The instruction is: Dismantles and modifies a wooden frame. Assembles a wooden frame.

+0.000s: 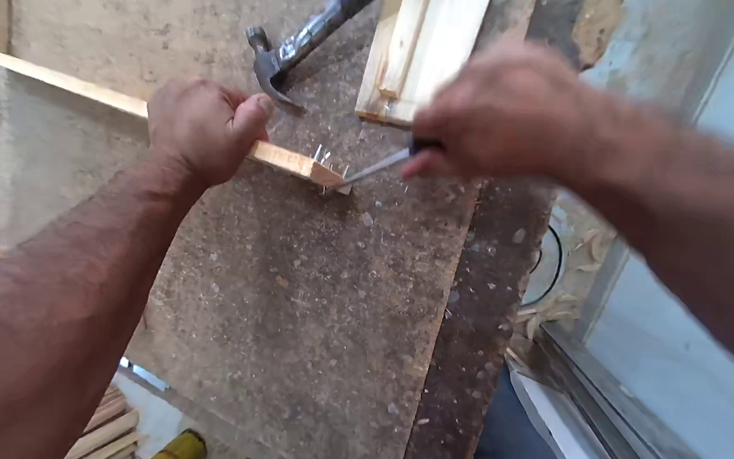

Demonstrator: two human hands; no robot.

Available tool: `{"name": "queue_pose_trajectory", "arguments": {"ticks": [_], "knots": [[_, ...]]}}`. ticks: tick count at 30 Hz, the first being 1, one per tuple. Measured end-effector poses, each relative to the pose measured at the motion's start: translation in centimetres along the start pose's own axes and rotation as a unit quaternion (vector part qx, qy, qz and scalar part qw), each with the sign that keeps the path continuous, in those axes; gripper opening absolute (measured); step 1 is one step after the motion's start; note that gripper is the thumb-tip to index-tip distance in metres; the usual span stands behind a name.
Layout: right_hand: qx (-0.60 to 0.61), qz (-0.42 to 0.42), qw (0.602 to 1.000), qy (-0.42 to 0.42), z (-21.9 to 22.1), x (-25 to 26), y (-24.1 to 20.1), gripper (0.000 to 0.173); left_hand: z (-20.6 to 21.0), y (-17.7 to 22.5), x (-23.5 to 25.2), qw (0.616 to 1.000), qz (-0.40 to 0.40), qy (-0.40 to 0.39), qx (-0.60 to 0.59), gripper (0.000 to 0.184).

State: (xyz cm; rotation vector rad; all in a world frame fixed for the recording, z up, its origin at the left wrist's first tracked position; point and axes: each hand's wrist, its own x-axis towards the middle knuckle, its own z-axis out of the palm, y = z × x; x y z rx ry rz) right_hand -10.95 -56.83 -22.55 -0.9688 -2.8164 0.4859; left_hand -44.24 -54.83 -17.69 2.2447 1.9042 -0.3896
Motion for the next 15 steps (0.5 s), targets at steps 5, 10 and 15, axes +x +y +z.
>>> {"name": "queue_pose_trajectory", "arguments": {"ticks": [5, 10, 15], "knots": [[0.280, 0.300, 0.907, -0.099, 3.0, -2.4, -10.5, 0.039, -0.2, 0.0, 0.2, 1.000, -0.009, 0.014, -0.007, 0.072], [0.620, 0.355, 0.694, -0.085, 4.6, -2.8, -11.3, 0.041, -0.1, 0.0, 0.2, 0.999, -0.026, 0.020, -0.005, 0.066], [0.819, 0.410, 0.399, 0.035, 5.3, 0.8, -22.6, 0.041, -0.2, 0.2, 0.3, 0.999, -0.030, 0.016, -0.007, 0.065]]}}
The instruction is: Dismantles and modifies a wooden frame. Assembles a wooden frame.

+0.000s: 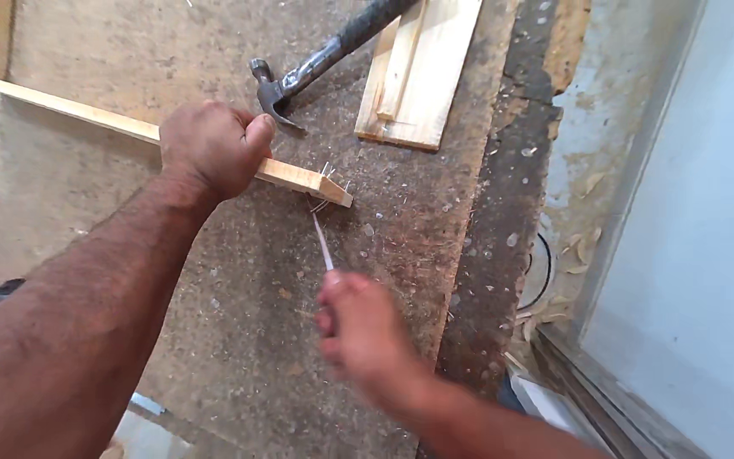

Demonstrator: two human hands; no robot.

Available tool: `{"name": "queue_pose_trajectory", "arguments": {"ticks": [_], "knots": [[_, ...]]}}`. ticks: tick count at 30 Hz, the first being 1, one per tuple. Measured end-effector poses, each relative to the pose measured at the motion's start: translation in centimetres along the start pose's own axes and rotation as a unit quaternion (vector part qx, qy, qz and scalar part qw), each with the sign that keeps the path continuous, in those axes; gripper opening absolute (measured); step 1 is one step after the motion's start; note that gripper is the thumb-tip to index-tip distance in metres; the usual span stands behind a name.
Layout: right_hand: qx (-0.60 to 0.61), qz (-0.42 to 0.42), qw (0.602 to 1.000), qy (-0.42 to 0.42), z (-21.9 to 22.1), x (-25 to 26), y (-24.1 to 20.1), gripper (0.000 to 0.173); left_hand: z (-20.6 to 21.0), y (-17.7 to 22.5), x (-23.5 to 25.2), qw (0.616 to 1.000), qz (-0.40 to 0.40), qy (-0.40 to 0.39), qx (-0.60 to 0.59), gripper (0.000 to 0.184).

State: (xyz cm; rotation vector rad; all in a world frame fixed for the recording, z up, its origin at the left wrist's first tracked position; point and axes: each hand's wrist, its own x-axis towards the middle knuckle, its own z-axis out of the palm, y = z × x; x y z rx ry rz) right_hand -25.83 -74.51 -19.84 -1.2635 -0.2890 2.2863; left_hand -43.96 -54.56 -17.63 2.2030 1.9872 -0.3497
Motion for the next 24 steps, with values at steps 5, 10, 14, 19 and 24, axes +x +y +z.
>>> {"name": "queue_pose_trajectory", "arguments": {"ticks": [5, 10, 14, 19, 24], "knots": [[-0.167, -0.106, 0.979, 0.043, 2.6, 3.2, 4.2, 0.036, -0.8, 0.0, 0.7, 0.998, 0.019, -0.066, 0.013, 0.068], [-0.549, -0.140, 0.818, 0.093, -6.8, 1.4, -3.8, 0.042, -0.3, -0.3, 0.5, 0.998, 0.011, -0.054, 0.009, 0.066], [-0.752, -0.328, 0.567, 0.067, -9.2, 4.1, -9.3, 0.034, -0.6, 0.0, 0.6, 0.998, 0.015, -0.052, 0.014, 0.067], [-0.725, -0.267, 0.635, 0.026, -5.7, 2.2, -4.3, 0.026, -0.5, -0.2, 0.7, 0.998, 0.016, -0.055, 0.017, 0.064], [-0.497, -0.431, 0.731, 0.179, -8.6, -3.1, 0.7, 0.033, -0.5, -0.1, 0.4, 0.999, 0.004, -0.045, 0.008, 0.065]]}}
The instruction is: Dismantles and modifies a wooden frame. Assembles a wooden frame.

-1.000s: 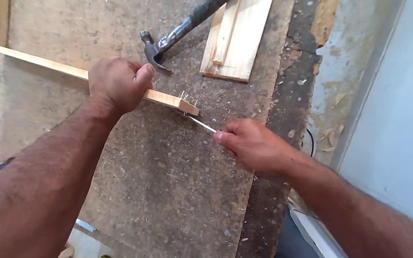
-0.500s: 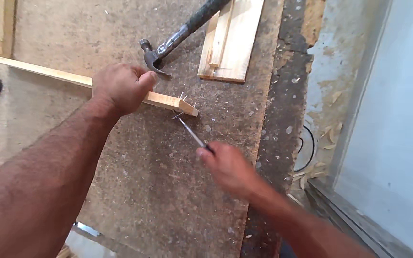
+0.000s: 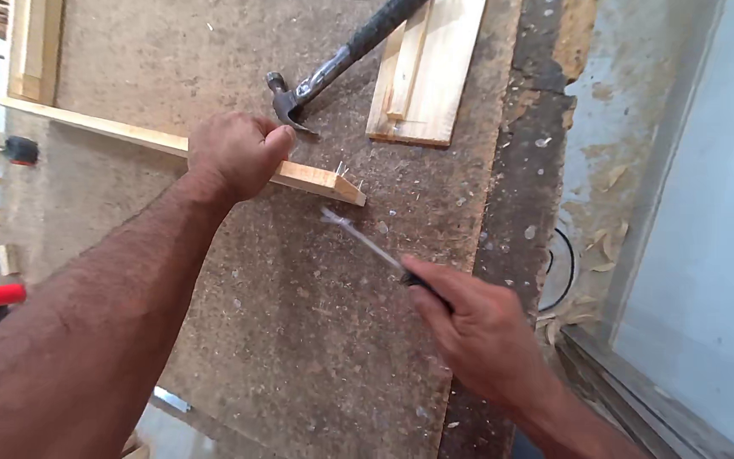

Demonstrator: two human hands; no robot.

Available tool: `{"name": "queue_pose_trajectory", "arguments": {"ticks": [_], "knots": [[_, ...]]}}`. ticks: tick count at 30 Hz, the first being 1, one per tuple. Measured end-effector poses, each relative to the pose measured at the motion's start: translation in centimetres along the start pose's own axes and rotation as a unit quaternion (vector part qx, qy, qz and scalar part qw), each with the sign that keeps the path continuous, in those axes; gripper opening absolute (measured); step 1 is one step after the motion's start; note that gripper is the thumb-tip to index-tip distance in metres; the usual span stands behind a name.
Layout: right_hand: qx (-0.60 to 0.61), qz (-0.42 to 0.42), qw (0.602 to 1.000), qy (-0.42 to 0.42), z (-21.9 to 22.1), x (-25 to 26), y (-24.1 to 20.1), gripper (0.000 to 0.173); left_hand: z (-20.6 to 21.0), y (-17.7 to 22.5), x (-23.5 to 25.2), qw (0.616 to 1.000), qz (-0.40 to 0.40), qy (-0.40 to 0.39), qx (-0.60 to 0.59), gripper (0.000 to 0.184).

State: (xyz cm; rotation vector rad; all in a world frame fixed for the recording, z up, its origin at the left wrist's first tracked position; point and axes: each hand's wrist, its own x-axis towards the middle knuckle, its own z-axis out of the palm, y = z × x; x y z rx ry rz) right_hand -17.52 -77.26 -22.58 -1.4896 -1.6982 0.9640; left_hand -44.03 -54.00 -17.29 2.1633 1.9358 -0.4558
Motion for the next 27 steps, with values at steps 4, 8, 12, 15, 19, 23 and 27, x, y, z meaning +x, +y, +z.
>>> {"name": "queue_pose_trajectory", "arguments": {"ticks": [4, 8, 12, 15, 19, 23, 27], "knots": [[-0.045, -0.027, 0.997, 0.059, -1.2, 0.9, 0.0, 0.033, -0.2, 0.3, -0.1, 1.000, -0.001, -0.004, 0.003, 0.064], [-0.078, -0.035, 0.995, 0.054, -1.1, 1.0, 0.0, 0.033, -0.1, 0.1, -0.1, 1.000, -0.004, -0.007, 0.003, 0.065], [-0.097, -0.019, 0.993, 0.061, -0.6, 0.8, -0.4, 0.033, 0.0, -0.1, 0.1, 1.000, 0.004, -0.005, 0.005, 0.066], [-0.107, -0.012, 0.992, 0.069, -0.4, 0.9, -1.1, 0.032, 0.0, 0.0, 0.0, 1.000, 0.007, 0.000, 0.005, 0.067], [-0.098, -0.019, 0.990, 0.095, 0.3, 0.4, -1.5, 0.028, 0.1, 0.1, -0.1, 1.000, 0.003, 0.006, 0.008, 0.065], [-0.093, -0.030, 0.989, 0.114, 0.4, 0.3, -1.7, 0.023, 0.0, 0.1, -0.1, 1.000, 0.006, 0.011, 0.006, 0.065], [-0.130, -0.087, 0.983, 0.092, -1.0, 1.3, -0.8, 0.022, 0.0, 0.0, 0.0, 1.000, 0.010, 0.006, 0.013, 0.065]]}}
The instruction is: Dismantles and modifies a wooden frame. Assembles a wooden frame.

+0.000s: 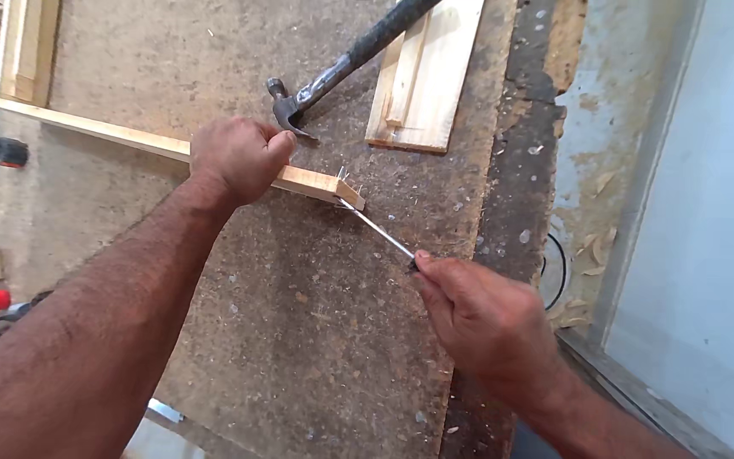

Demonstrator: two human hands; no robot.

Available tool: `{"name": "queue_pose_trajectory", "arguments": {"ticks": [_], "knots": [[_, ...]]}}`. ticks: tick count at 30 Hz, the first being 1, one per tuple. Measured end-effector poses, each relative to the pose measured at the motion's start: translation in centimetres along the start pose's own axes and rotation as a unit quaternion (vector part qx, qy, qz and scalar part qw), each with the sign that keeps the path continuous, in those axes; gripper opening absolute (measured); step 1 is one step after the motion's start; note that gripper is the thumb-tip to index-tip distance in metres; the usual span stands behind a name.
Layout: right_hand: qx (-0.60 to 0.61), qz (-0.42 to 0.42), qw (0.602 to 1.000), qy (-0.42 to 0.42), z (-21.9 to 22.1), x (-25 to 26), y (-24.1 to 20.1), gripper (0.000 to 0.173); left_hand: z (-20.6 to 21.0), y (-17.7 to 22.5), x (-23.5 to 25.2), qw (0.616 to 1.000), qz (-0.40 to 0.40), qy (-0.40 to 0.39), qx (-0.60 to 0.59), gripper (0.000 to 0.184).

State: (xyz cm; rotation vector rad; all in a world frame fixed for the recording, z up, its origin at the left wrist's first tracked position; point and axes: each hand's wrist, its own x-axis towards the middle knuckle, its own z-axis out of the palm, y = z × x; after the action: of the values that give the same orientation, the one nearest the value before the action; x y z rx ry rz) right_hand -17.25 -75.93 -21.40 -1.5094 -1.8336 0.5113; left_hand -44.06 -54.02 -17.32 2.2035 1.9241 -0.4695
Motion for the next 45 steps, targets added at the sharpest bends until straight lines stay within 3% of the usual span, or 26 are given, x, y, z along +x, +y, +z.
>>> {"name": "queue_pose_trajectory", "arguments": {"ticks": [11, 13, 15, 17, 19, 23, 25, 30, 37, 42, 45], "knots": [[-0.085, -0.204, 0.967, -0.128, -4.1, 7.8, 5.8, 0.022, -0.6, -0.2, 0.9, 0.996, 0.012, -0.088, -0.001, 0.051], [-0.042, -0.149, 0.981, -0.115, -3.5, 6.4, 5.3, 0.023, -0.5, -0.3, 0.8, 0.995, 0.015, -0.094, -0.002, 0.052], [0.040, -0.042, 0.995, -0.079, -1.9, 3.5, 4.1, 0.021, -0.7, -0.1, 0.8, 0.995, 0.015, -0.095, 0.001, 0.054], [0.074, -0.017, 0.996, -0.047, -0.4, 2.1, 4.2, 0.021, -0.7, 0.0, 1.0, 0.996, 0.011, -0.089, 0.003, 0.054], [0.051, -0.095, 0.993, -0.050, -0.1, 3.5, 6.5, 0.023, -0.8, 0.1, 0.9, 0.996, 0.008, -0.092, 0.000, 0.054], [-0.033, -0.286, 0.947, -0.144, -2.3, 11.9, 10.9, 0.033, -0.5, 0.0, 0.6, 0.995, 0.007, -0.096, -0.005, 0.054], [-0.038, -0.299, 0.942, -0.146, -2.5, 12.8, 10.9, 0.033, -0.8, -0.1, 0.8, 0.995, 0.011, -0.095, -0.003, 0.051], [0.045, -0.157, 0.984, -0.073, -0.3, 6.5, 8.7, 0.030, -0.9, 0.0, 0.6, 0.995, 0.011, -0.101, 0.003, 0.051], [-0.036, -0.337, 0.929, -0.146, -0.3, 16.7, 12.6, 0.057, -0.6, -0.5, 0.6, 0.995, -0.002, -0.096, -0.014, 0.053], [-0.008, -0.213, 0.967, -0.138, 0.2, 10.5, 9.2, 0.042, -0.6, -0.4, 0.7, 0.997, 0.008, -0.083, -0.008, 0.052], [0.008, -0.059, 0.960, -0.275, 0.7, 10.0, 4.3, 0.035, -0.4, -0.4, 0.5, 0.996, 0.002, -0.092, -0.011, 0.051]]}}
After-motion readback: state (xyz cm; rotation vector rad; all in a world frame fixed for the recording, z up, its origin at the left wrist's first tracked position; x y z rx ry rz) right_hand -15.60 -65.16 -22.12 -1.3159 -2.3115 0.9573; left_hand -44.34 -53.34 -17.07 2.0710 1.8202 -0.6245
